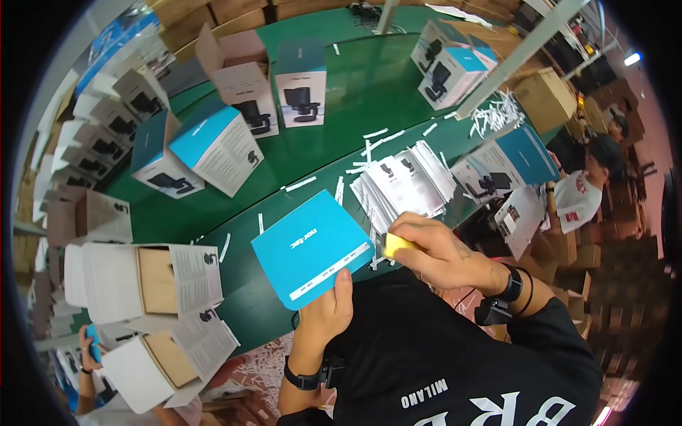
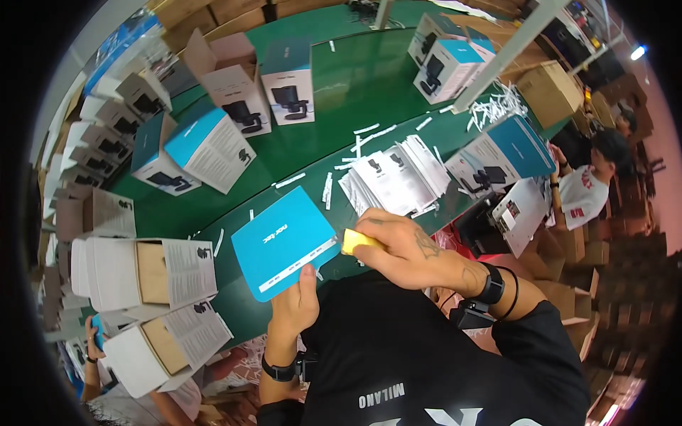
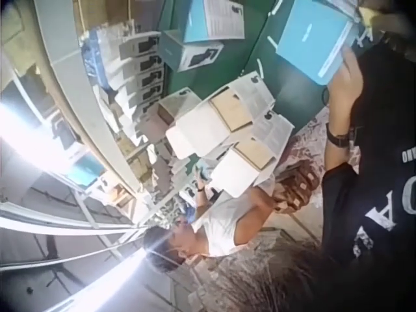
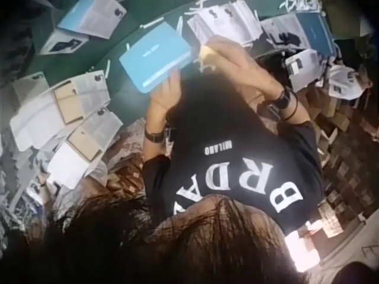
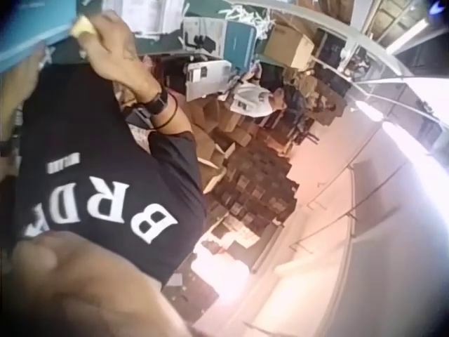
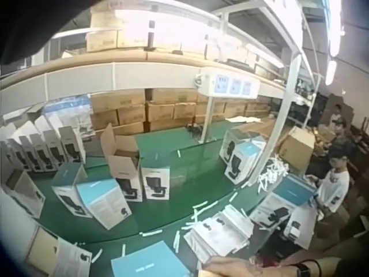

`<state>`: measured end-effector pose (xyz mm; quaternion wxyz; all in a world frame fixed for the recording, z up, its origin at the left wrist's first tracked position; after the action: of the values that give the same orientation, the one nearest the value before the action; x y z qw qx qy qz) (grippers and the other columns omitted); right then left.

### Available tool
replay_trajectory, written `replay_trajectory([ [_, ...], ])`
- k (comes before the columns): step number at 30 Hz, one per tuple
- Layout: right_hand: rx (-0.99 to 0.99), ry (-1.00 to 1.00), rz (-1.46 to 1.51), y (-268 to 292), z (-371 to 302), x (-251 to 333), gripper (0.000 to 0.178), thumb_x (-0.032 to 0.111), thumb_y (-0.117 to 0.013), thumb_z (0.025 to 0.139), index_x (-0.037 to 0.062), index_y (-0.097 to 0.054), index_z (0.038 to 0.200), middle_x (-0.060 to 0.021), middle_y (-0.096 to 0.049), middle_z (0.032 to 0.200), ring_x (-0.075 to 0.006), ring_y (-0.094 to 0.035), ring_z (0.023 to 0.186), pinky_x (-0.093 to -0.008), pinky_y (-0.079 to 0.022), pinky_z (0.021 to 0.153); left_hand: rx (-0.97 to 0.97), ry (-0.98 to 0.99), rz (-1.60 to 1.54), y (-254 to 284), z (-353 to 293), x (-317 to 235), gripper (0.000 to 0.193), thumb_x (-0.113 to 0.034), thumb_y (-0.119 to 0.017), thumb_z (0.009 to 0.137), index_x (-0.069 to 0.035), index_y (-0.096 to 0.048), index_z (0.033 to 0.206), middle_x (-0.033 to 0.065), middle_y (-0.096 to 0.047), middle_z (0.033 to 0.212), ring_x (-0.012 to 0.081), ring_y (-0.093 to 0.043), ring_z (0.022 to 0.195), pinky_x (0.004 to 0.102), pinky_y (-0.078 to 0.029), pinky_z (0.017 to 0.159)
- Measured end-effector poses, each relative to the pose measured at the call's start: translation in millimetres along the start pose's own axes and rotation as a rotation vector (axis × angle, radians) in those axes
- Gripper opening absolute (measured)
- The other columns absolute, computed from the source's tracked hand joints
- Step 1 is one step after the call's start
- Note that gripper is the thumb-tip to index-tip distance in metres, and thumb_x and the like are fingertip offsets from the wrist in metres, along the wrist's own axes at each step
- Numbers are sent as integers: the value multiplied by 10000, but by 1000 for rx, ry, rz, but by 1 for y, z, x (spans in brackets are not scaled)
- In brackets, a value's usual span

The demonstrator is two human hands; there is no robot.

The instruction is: Packaging individual electronic device boxes into larger cardboard cartons at an assembly station.

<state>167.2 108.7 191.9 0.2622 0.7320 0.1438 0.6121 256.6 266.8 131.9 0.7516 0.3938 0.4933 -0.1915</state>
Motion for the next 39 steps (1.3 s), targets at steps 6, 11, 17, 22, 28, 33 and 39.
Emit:
replay_trajectory([
  [6,277,-499,396,-41,-25,-32,255,245,-570,1066,-1,-637,1083,-74,-690,860,-123,-698,684,-250,-533,573,105,71,95,-14,-9,2,332,-183,-433,1068,34,-637,1212,220,-655,1119,396,-613,1030,481,-455,928],
  [11,320,-628,436,-51,-28,-35,283,280,-525,1090,16,-627,1096,-32,-664,756,-112,-670,597,-242,-524,524,68,-8,132,-11,-4,-5,335,-184,-447,1058,48,-628,1218,238,-656,1106,413,-619,1010,494,-466,917],
  [17,355,-702,585,-62,-36,-40,317,320,-506,1099,23,-617,1095,-28,-651,745,-113,-669,588,-243,-522,510,105,31,121,-16,-10,1,347,-194,-415,1070,41,-621,1222,228,-648,1097,398,-615,997,499,-456,904],
  [22,335,-729,650,-67,-37,-41,322,327,-499,1103,24,-605,1096,-43,-638,727,-124,-659,572,-252,-509,494,99,19,122,-18,-8,2,346,-196,-414,1071,41,-623,1212,223,-649,1088,395,-615,987,498,-457,897],
  [28,197,-594,1144,-101,-36,-41,318,312,-493,1098,8,-584,1076,-68,-624,732,-149,-623,530,-276,-499,471,91,57,27,-18,-9,5,330,-169,-434,1059,57,-620,1211,238,-654,1093,406,-628,991,492,-475,898],
  [33,131,-451,925,-99,-22,-38,324,329,-479,1106,20,-576,1108,-66,-630,727,-154,-630,543,-266,-479,478,109,12,70,-19,-6,2,321,-152,-453,1047,60,-619,1222,251,-657,1114,414,-635,1001,490,-483,903],
  [39,188,-550,445,-66,-12,-31,433,390,-487,1094,-4,-627,983,-62,-642,676,-154,-639,542,-296,-491,489,105,14,141,-23,-8,8,338,-162,-434,1059,50,-626,1240,240,-664,1139,410,-634,1031,487,-476,916],
])
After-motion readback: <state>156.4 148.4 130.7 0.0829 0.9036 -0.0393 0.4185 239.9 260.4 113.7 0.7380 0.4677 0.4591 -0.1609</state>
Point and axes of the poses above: each hand's wrist, its own z-axis towards the middle knuckle, its own y-axis out of the back of the hand, x = y × z, the point moved 8 cm from there along z, towards the middle knuckle
